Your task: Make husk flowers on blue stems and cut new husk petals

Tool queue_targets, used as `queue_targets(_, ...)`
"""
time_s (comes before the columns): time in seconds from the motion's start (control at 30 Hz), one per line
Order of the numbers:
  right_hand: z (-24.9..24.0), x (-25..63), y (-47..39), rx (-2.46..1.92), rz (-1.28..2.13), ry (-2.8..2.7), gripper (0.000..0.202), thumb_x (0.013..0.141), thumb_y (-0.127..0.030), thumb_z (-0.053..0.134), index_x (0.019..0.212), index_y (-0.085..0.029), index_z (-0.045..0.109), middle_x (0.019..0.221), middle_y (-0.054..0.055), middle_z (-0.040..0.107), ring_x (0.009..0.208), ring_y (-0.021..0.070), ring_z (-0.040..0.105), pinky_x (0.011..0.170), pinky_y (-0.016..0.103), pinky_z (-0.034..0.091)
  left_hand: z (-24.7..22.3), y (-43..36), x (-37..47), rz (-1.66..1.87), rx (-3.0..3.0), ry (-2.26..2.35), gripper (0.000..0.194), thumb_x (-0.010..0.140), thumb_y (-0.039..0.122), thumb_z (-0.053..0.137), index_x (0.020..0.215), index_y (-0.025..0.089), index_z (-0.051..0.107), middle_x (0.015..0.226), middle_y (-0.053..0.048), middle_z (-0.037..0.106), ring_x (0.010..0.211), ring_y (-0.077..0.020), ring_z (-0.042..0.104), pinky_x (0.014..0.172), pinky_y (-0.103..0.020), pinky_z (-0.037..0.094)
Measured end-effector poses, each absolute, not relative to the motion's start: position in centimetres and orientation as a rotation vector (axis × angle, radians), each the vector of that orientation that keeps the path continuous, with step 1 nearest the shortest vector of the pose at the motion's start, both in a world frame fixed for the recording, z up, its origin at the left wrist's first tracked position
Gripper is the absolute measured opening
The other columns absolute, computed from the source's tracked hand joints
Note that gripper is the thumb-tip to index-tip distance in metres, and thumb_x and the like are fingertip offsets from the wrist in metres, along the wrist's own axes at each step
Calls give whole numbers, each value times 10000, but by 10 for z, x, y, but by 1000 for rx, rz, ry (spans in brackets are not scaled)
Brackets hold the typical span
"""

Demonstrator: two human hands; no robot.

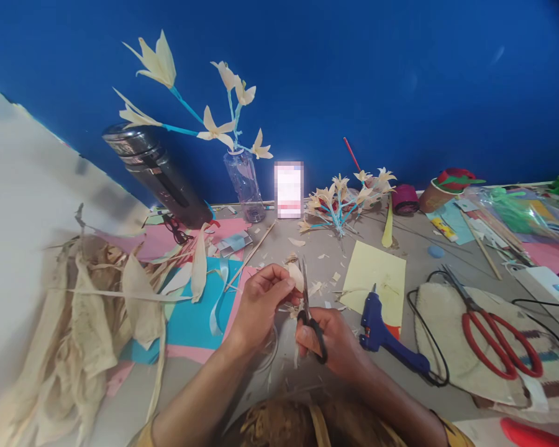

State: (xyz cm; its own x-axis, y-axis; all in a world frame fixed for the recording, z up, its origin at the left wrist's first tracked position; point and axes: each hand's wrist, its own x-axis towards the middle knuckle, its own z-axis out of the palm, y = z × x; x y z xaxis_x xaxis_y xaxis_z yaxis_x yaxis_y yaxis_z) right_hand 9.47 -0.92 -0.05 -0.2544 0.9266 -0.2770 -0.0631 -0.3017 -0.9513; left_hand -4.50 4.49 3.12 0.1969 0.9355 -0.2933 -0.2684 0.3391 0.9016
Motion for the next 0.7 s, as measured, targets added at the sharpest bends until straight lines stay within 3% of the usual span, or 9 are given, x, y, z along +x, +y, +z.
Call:
queue_targets(0.47,-8,97,-9,-1245,1647,-1177,536,703,-642,722,477,-193,536,457,3,521,466,117,428,460,243,350,32,44,-49,1009,885,1000,149,739,246,739,690,173,619,654,-4,658,613,-130,605,658,-259,491)
queue_targets(0.7,-13,100,-7,-1229,1286,-784,359,665,-442,821,858,-184,662,679,-14,579,601,135,491,563,256,401,28,41,-44,937,883,1002,137,678,229,781,651,163,664,559,20,573,538,-88,476,548,-214,369)
